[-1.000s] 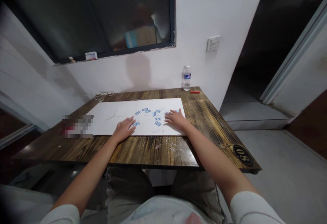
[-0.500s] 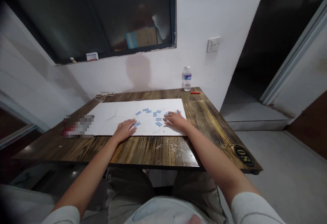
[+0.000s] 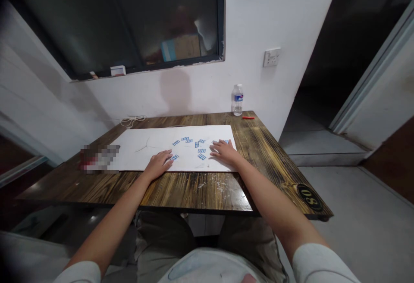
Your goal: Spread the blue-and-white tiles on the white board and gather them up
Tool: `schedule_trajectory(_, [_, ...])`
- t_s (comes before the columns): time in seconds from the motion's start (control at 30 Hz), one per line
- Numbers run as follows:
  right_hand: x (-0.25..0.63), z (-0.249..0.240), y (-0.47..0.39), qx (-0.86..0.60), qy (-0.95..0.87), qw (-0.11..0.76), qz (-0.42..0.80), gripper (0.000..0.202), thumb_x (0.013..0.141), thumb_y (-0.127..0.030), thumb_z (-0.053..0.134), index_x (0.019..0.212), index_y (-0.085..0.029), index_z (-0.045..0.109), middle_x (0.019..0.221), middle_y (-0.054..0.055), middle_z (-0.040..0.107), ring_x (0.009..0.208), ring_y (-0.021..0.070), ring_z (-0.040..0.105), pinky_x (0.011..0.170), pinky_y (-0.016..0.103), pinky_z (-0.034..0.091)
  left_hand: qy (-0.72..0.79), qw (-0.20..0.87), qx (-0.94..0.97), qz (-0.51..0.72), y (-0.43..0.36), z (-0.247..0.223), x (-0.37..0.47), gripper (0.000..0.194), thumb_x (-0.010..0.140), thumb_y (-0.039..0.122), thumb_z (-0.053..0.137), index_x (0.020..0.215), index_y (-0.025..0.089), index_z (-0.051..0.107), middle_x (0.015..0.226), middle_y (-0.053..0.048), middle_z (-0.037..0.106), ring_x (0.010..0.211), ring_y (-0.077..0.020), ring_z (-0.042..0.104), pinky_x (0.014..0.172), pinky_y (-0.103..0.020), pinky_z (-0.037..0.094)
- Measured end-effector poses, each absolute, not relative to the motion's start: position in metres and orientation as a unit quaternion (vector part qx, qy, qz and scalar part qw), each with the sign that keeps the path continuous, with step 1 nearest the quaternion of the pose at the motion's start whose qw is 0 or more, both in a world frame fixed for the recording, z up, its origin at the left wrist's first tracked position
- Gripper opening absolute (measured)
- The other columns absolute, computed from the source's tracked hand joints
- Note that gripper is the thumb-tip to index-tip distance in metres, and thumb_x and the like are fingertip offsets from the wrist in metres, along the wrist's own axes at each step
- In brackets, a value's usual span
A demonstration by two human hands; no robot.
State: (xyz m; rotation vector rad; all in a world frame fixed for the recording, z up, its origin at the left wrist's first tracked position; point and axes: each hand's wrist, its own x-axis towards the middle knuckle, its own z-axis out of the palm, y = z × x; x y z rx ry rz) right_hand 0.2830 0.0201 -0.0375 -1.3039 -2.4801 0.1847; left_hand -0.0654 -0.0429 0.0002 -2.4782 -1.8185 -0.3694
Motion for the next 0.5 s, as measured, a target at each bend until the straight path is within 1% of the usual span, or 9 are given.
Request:
schedule_trajectory(0.07, [0.2830,-0.0379,0.0205,-0.461,-0.869,0.166,0.067,0.047,0.093,-0.052,0.042,0.133,-0.030,0.052,0.147,0.008,0.040,0.136,0.0384,0.029,0.102,0.074,0.014,-0.589,0.024,-0.801,-0.109,-0.0430,0.0002,-0.0646,0.040,0.091,0.045,0.042,0.122,0.025,0.058,0.142,-0.005,0.049,0.131,-0.0237,0.042,0.103,-0.042,0.035])
schedule_trajectory(0.23, [0.2828,-0.0376,0.0201,-0.464,-0.868,0.165,0.066,0.046,0.093,-0.052,0.042,0.132,-0.030,0.052,0.147,0.009,0.040,0.137,0.0381,0.029,0.101,0.075,0.013,-0.611,0.039,-0.784,-0.102,-0.0411,-0.0025,-0.0638,0.041,0.091,0.046,0.040,0.126,0.029,0.054,0.142,-0.003,0.049,0.132,-0.0243,0.041,0.103,-0.044,0.034])
schedule_trajectory(0.4, [0.2825,-0.0366,0.0194,-0.465,-0.868,0.165,0.062,0.045,0.093,-0.052,0.042,0.132,-0.030,0.053,0.147,0.008,0.041,0.136,0.0384,0.030,0.101,0.075,0.014,-0.619,0.064,-0.775,-0.114,-0.0396,-0.0047,-0.0661,0.046,0.091,0.048,0.042,0.128,0.024,0.054,0.146,-0.010,0.042,0.133,-0.0279,0.038,0.104,-0.047,0.034])
schedule_trajectory(0.5, [0.2827,-0.0370,0.0197,-0.468,-0.866,0.164,0.062,0.045,0.093,-0.052,0.042,0.132,-0.031,0.052,0.147,0.008,0.041,0.136,0.0385,0.029,0.100,0.075,0.014,-0.585,0.063,-0.797,-0.135,-0.0420,-0.0004,-0.0656,0.043,0.091,0.044,0.042,0.127,0.025,0.055,0.147,-0.007,0.042,0.133,-0.0268,0.037,0.105,-0.046,0.034])
